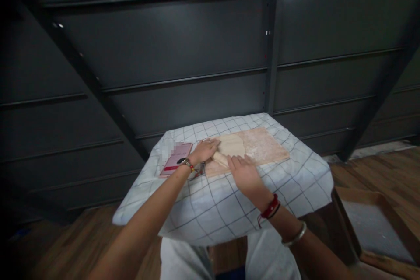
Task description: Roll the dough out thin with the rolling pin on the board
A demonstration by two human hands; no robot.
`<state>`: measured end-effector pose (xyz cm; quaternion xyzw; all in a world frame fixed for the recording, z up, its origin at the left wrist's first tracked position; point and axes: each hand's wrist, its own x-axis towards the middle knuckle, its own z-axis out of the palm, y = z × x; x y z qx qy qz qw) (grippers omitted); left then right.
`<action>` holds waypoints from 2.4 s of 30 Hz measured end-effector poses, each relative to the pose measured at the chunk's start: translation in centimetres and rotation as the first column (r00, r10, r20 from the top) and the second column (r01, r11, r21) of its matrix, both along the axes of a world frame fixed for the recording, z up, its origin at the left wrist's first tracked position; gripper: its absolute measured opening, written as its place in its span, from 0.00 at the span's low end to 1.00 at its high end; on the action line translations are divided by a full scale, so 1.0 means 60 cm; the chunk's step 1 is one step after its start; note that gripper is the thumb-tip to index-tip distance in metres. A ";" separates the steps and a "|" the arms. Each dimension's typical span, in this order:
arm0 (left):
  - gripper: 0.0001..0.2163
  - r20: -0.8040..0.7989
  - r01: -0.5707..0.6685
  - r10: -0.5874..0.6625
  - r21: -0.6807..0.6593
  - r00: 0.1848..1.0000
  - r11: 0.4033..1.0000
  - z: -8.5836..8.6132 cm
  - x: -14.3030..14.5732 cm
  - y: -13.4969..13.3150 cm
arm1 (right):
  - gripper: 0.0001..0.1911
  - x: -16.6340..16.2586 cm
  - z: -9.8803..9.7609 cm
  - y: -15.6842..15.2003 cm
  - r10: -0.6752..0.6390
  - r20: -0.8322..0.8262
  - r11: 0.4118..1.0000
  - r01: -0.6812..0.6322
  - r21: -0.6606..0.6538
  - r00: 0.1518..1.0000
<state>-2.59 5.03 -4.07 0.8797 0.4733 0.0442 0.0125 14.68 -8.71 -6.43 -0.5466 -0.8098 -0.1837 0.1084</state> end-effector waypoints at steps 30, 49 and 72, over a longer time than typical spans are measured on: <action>0.19 0.104 -0.217 0.211 0.041 0.972 0.975 0.008 0.072 0.112 | 0.29 0.092 0.041 0.189 -0.272 -0.168 0.905 0.193 -0.379 0.948; 0.19 0.126 -0.426 0.420 0.025 0.899 0.905 0.006 0.084 0.149 | 0.18 0.117 0.058 0.322 -0.057 0.095 0.930 0.088 -0.357 0.994; 0.24 0.065 -0.093 0.085 0.121 0.994 0.988 -0.007 0.055 0.040 | 0.24 0.092 0.022 0.249 0.169 -0.047 0.982 -0.172 -0.082 0.984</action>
